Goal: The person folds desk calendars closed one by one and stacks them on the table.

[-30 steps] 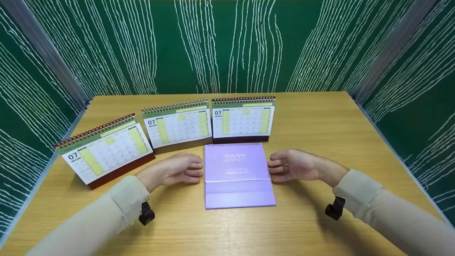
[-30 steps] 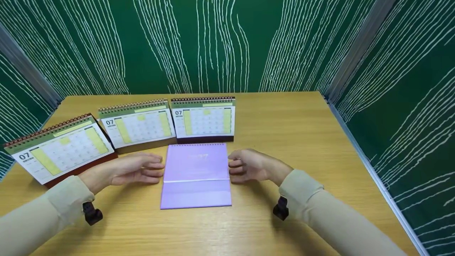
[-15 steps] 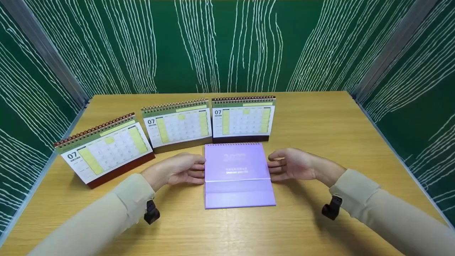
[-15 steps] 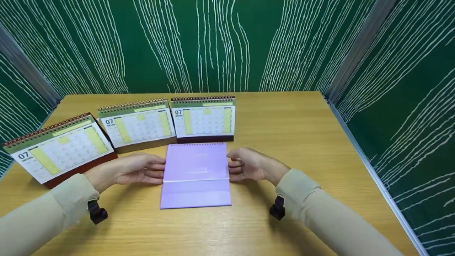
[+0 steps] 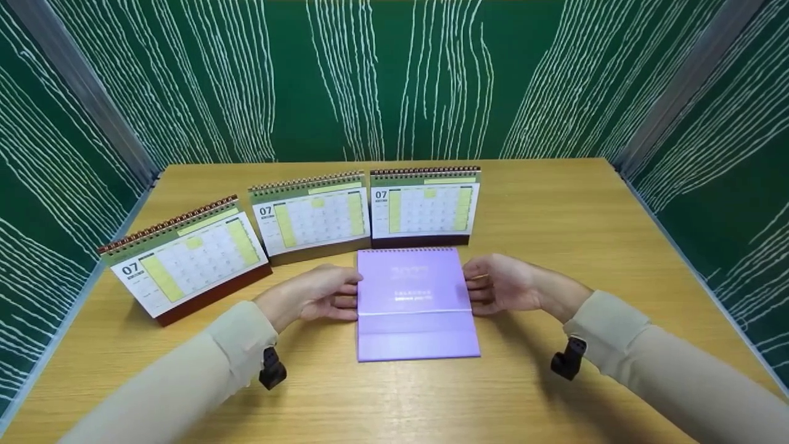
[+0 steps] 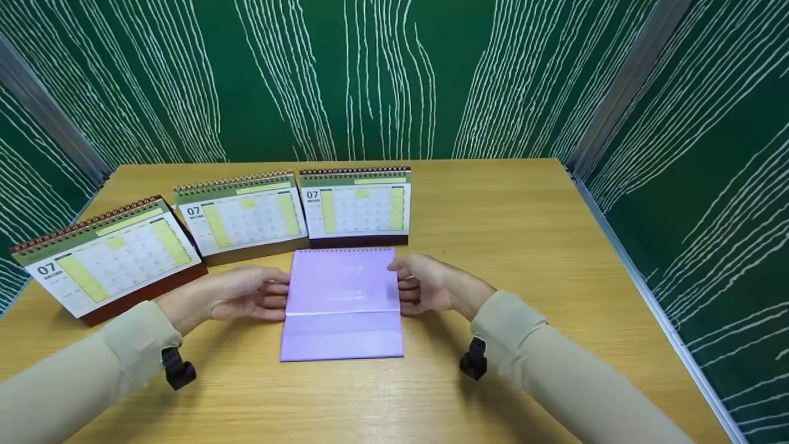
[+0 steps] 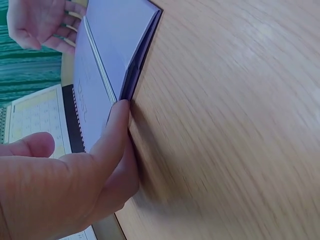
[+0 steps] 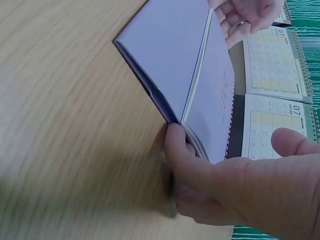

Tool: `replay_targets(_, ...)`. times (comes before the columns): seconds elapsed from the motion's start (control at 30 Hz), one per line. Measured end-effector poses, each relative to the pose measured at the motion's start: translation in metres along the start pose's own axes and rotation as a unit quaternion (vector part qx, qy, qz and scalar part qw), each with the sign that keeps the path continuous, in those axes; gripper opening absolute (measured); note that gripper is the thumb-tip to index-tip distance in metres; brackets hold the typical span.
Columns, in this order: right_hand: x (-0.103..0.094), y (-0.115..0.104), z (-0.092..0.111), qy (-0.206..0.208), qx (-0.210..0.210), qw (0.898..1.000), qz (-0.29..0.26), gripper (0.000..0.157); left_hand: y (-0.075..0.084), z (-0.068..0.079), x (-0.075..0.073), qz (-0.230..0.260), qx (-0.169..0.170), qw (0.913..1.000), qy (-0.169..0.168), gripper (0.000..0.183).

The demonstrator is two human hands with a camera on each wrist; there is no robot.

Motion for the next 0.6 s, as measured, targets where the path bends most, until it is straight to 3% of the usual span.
replay_targets(0.37, -0.0004, 0.0015, -0.0024, 0.028, 0.004, 1.0, -0.009, 0.025, -0.003, 0.0, 0.0006, 0.009, -0.015, 0.9993, 0.034, 0.027)
replay_targets(0.6, -0.002, 0.0027, -0.0033, 0.037, 0.009, 0.999, -0.028, 0.026, -0.0036, 0.0022, 0.005, 0.016, -0.018, 0.998, 0.058, 0.046)
Point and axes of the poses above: each hand's wrist, its own z-axis away from the middle knuckle, its own x-axis out of the palm, y = z × x, the point moved 7 cm from there along -z, towards the middle knuckle, and after that the axes turned 12 degrees about -z, right-handed, at the moved point
